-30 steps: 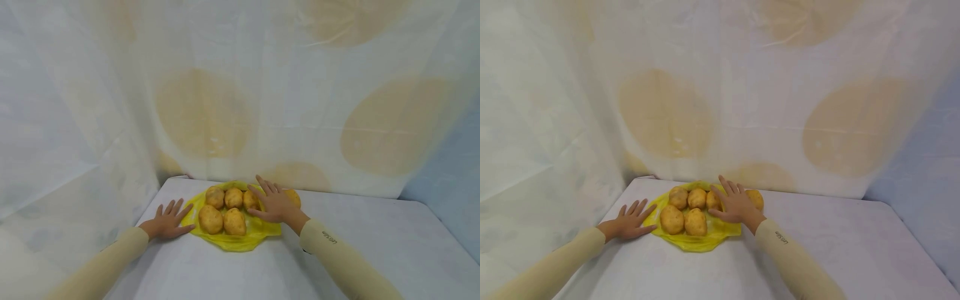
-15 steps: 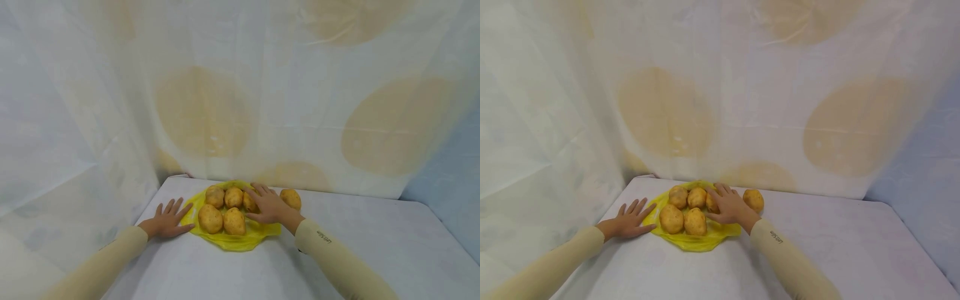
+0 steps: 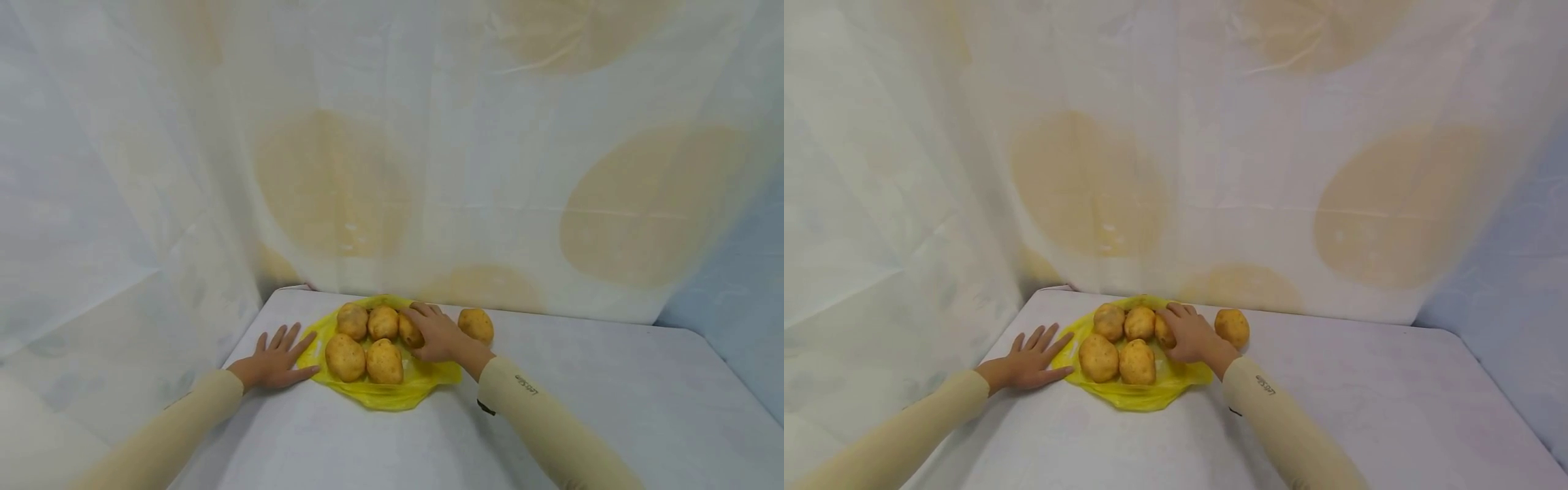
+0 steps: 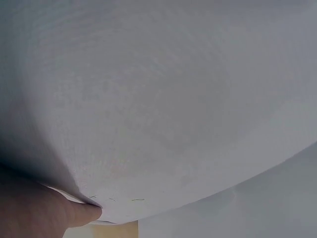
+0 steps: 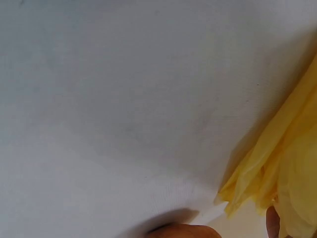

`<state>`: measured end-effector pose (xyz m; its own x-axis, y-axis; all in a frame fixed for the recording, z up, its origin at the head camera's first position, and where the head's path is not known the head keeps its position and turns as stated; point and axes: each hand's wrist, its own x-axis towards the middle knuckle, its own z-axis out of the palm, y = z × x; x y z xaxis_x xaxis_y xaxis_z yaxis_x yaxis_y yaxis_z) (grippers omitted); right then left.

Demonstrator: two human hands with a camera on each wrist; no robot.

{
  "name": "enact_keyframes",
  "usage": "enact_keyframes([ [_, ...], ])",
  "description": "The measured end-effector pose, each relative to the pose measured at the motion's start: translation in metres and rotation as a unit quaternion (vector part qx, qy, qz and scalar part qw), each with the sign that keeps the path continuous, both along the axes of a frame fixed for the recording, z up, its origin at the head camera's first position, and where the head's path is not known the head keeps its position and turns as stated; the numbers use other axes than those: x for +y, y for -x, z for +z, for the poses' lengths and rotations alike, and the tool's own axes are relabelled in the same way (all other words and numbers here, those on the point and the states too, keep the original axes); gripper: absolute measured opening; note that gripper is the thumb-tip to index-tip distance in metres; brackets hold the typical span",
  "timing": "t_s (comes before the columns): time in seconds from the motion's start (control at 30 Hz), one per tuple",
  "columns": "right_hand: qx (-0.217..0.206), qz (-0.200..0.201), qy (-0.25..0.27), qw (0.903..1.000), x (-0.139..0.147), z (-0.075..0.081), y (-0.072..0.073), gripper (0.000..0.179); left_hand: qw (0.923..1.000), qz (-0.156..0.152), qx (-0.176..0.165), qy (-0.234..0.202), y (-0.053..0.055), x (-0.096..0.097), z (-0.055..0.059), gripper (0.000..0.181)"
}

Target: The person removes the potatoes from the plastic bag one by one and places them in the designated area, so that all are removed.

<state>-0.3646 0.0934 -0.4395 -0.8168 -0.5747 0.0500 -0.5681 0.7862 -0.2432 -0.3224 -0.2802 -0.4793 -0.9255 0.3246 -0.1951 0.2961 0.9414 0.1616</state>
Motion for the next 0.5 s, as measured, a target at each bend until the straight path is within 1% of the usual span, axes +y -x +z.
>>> enact_keyframes([
  [0.07, -0.007, -0.008, 0.010, 0.9999, 0.0001, -0.0014, 0.0021, 0.083, 1.0000, 0.002, -0.001, 0.007, 0.0014, -0.0004, -0.0012, 0.088],
  [0.2, -0.027, -0.027, 0.017, 0.9991, 0.0004, -0.0025, 0.0057, 0.085, 1.0000, 0.000, 0.001, 0.007, 0.0039, -0.0006, -0.0033, 0.089],
  [0.3, -0.039, -0.031, 0.032, 0.9982, 0.0000, -0.0013, 0.0070, 0.081, 1.0000, 0.001, 0.001, 0.007, 0.0054, -0.0006, -0.0052, 0.090],
  [0.5, -0.043, -0.027, 0.060, 0.9969, -0.0001, -0.0028, 0.0081, 0.073, 0.9999, 0.006, 0.002, 0.015, 0.0055, -0.0010, -0.0080, 0.091],
])
